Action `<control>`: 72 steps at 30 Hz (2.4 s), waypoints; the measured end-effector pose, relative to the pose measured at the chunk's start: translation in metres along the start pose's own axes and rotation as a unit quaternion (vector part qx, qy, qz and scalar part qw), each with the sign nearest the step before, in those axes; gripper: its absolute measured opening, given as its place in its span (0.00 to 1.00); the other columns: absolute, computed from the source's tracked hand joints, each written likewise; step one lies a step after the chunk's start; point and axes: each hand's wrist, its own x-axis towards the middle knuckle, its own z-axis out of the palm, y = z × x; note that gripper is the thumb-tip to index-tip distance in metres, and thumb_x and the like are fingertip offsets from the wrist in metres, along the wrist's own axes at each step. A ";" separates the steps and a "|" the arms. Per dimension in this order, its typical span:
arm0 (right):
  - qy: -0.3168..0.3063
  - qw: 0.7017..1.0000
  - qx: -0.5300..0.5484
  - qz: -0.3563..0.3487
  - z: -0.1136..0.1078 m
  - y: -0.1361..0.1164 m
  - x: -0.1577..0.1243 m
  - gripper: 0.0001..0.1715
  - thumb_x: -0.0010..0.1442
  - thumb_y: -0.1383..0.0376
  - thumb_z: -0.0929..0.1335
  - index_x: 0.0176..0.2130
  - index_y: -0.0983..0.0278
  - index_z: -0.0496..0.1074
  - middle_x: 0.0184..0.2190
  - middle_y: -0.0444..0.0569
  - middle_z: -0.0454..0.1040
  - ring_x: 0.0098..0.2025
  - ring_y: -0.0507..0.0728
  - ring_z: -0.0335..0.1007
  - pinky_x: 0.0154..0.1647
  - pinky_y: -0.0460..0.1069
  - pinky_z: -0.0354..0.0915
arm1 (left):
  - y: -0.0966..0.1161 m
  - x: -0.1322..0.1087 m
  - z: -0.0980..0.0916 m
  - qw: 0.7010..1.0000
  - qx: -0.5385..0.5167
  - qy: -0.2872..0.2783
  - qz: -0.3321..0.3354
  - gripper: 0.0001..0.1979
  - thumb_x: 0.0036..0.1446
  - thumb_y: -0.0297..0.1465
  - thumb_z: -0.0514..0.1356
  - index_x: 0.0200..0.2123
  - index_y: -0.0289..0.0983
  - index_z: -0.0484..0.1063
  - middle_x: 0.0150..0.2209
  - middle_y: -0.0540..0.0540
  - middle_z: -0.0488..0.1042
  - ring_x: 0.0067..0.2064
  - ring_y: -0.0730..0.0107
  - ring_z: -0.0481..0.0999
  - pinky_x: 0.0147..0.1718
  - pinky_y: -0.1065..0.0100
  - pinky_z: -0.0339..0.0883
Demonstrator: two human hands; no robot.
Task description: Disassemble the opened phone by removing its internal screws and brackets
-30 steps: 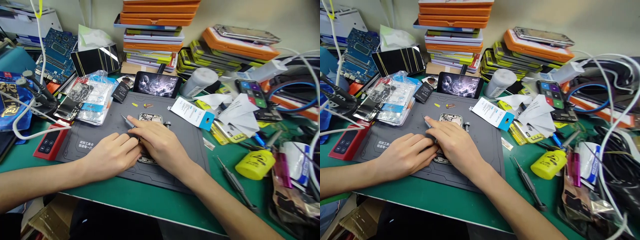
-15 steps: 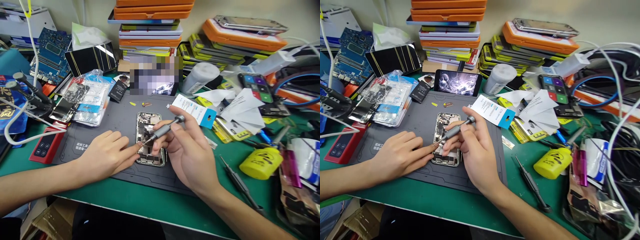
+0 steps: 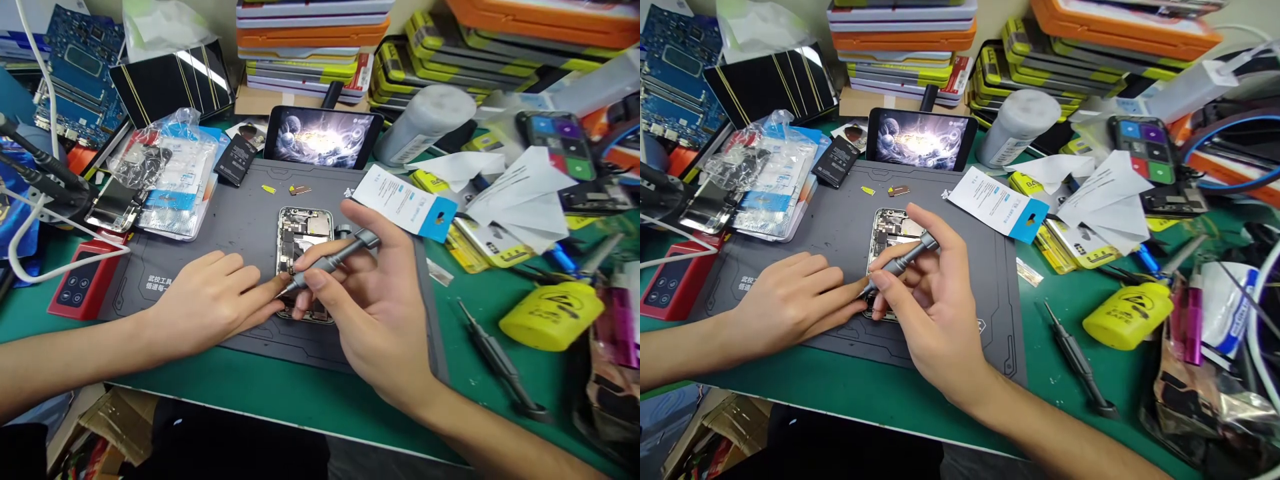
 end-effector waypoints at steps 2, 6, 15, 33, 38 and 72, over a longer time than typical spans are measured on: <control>-0.004 1.000 0.004 -0.001 0.000 0.000 0.001 0.29 0.70 0.66 0.73 0.63 0.44 0.65 0.41 0.41 0.80 0.26 0.51 0.76 0.26 0.50 0.82 | 0.000 0.000 0.000 1.000 0.005 0.001 0.002 0.11 0.78 0.34 0.56 0.50 0.35 0.76 0.30 0.51 0.72 0.32 0.62 0.68 0.31 0.60 0.59; 0.003 1.000 0.001 0.000 0.000 0.000 0.001 0.28 0.70 0.64 0.74 0.63 0.45 0.65 0.40 0.41 0.79 0.25 0.50 0.76 0.24 0.49 0.80 | -0.001 0.000 0.000 1.000 0.008 -0.001 0.005 0.11 0.78 0.34 0.56 0.50 0.34 0.76 0.29 0.51 0.72 0.32 0.63 0.68 0.30 0.60 0.59; 0.006 0.999 -0.010 0.031 -0.003 -0.002 0.005 0.30 0.68 0.59 0.76 0.63 0.48 0.62 0.40 0.40 0.80 0.23 0.50 0.75 0.23 0.50 0.78 | 0.000 0.002 0.000 1.000 0.000 -0.003 0.005 0.11 0.78 0.35 0.56 0.50 0.34 0.75 0.30 0.51 0.73 0.32 0.65 0.70 0.31 0.61 0.61; 0.029 0.999 0.007 0.042 0.000 -0.004 0.006 0.28 0.67 0.62 0.75 0.61 0.49 0.64 0.38 0.40 0.80 0.22 0.51 0.74 0.20 0.50 0.76 | -0.001 0.001 -0.002 1.000 0.011 -0.008 0.012 0.10 0.78 0.34 0.58 0.52 0.33 0.75 0.30 0.52 0.73 0.32 0.66 0.70 0.30 0.61 0.61; 0.023 0.999 -0.004 0.045 -0.002 -0.005 0.006 0.28 0.68 0.61 0.75 0.61 0.48 0.64 0.39 0.40 0.79 0.22 0.51 0.74 0.19 0.51 0.77 | -0.001 0.001 -0.001 1.000 0.009 -0.004 0.013 0.10 0.78 0.34 0.58 0.52 0.33 0.75 0.30 0.52 0.73 0.32 0.66 0.70 0.30 0.61 0.61; 0.082 0.994 -0.061 -0.043 -0.015 -0.010 0.012 0.27 0.72 0.59 0.72 0.64 0.44 0.61 0.45 0.44 0.77 0.34 0.55 0.79 0.28 0.53 0.79 | 0.001 0.002 -0.001 1.000 0.012 0.014 0.016 0.12 0.77 0.32 0.59 0.55 0.30 0.75 0.30 0.51 0.77 0.31 0.68 0.73 0.29 0.62 0.62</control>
